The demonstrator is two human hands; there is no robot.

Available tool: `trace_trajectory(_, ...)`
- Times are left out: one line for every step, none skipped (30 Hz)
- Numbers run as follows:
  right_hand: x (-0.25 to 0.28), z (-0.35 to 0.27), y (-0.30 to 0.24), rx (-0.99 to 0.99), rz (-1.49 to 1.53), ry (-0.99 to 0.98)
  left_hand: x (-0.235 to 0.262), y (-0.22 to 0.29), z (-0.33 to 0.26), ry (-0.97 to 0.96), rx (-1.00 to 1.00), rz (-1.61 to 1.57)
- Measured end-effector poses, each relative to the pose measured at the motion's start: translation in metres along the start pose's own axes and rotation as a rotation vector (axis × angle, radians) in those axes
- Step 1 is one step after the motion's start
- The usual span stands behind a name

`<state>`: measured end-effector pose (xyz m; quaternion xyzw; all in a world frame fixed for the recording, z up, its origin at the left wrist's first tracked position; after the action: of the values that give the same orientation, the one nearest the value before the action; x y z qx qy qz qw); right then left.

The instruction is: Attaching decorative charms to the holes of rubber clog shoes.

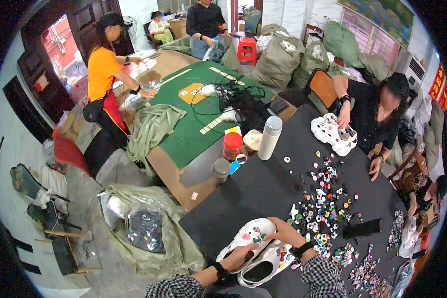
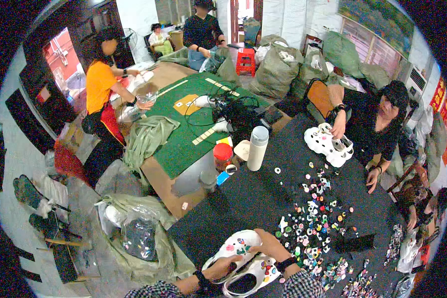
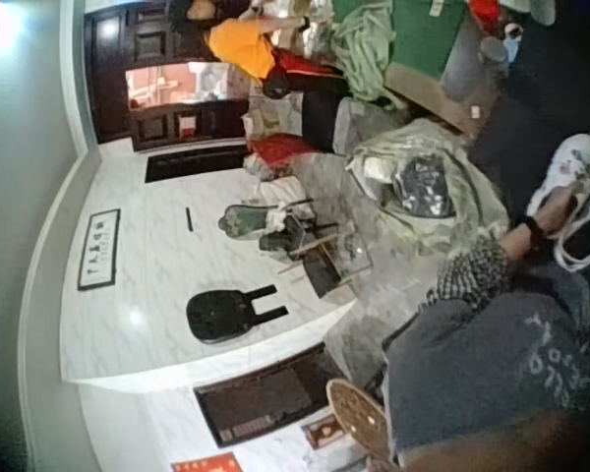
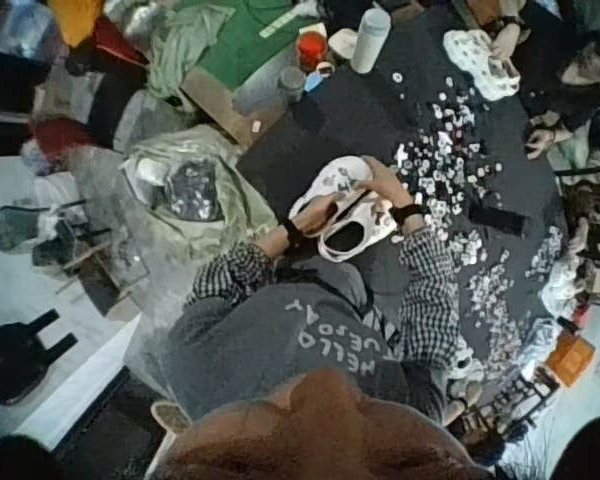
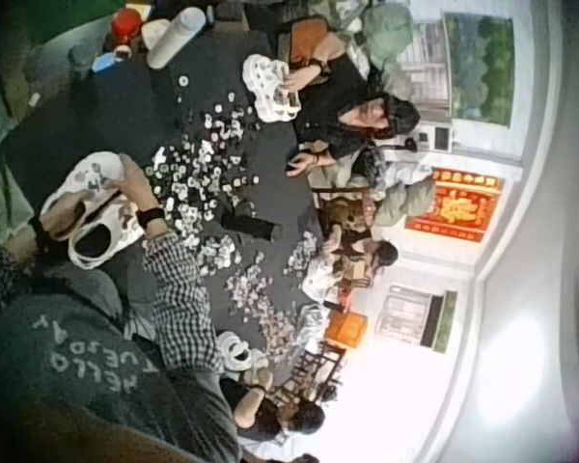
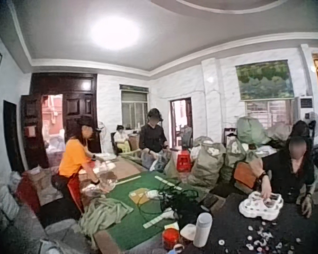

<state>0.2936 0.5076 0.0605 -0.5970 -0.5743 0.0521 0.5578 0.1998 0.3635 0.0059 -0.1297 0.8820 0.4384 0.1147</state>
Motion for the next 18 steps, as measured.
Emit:
trace_trajectory(0.0, 0.0, 0.001, -0.003, 0.003, 0.006, -0.001, -0.009, 0.002, 0.015, 0.104, -0.14)
trace_trajectory(-0.001, -0.001, 0.0, -0.019, 0.005, 0.009, -0.003, -0.019, 0.002, 0.03, 0.213, -0.282)
trace_trajectory(-0.003, -0.002, -0.003, -0.031, 0.004, 0.008, 0.001, -0.029, 0.007, 0.03, 0.215, -0.281)
trace_trajectory(-0.005, -0.001, -0.004, -0.022, 0.043, 0.016, 0.004, -0.043, 0.017, -0.013, 0.154, -0.378)
trace_trajectory(-0.006, -0.001, -0.005, -0.033, 0.048, 0.018, 0.004, -0.05, 0.022, -0.061, 0.1, -0.472)
trace_trajectory(-0.002, -0.003, -0.003, -0.055, 0.026, 0.054, 0.007, -0.02, 0.007, -0.045, -0.247, 0.271)
trace_trajectory(0.001, -0.006, 0.002, -0.08, 0.004, 0.089, 0.001, 0.005, -0.005, -0.029, -0.493, 0.528)
trace_trajectory(-0.003, -0.003, 0.007, -0.061, 0.091, 0.12, 0.005, 0.006, -0.006, -0.004, -0.457, 0.6)
trace_trajectory(-0.006, 0.0, 0.007, -0.003, 0.014, 0.113, 0.002, 0.008, -0.008, 0.004, -0.416, 0.668)
trace_trajectory(-0.008, 0.0, 0.014, -0.041, 0.0, 0.121, 0.003, 0.013, -0.009, 0.03, -0.384, 0.684)
trace_trajectory(-0.014, 0.005, 0.012, -0.07, -0.008, 0.112, 0.006, 0.012, -0.01, 0.01, -0.356, 0.678)
trace_trajectory(-0.012, 0.004, 0.009, -0.071, -0.011, 0.136, 0.007, 0.018, -0.012, 0.02, -0.392, 0.654)
trace_trajectory(-0.01, 0.006, 0.004, -0.059, -0.013, 0.154, 0.011, 0.019, -0.013, 0.046, -0.428, 0.632)
trace_trajectory(-0.012, 0.009, 0.0, -0.097, -0.004, 0.14, 0.016, 0.01, -0.008, 0.027, -0.412, 0.617)
trace_trajectory(-0.009, 0.008, -0.009, -0.031, -0.031, 0.187, 0.019, 0.001, -0.002, 0.002, -0.4, 0.601)
trace_trajectory(-0.009, 0.007, -0.007, -0.057, -0.03, 0.185, 0.022, -0.008, 0.005, -0.006, -0.374, 0.569)
trace_trajectory(-0.007, 0.003, 0.007, -0.102, -0.028, 0.196, 0.002, 0.036, -0.014, 0.037, -0.457, 0.695)
trace_trajectory(-0.005, 0.004, 0.002, -0.125, -0.01, 0.199, 0.005, 0.031, -0.011, 0.032, -0.384, 0.7)
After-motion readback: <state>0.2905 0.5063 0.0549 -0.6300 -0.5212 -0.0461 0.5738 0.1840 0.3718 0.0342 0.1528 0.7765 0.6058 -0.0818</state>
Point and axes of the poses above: each hand's wrist, its own z-axis towards the middle knuckle, its own x-axis out of the back of the hand, y = z × x, the point moved 8 cm from there along z, towards the middle knuckle, and after that the axes turned 1 degree about -z, right-handed, at the moved point
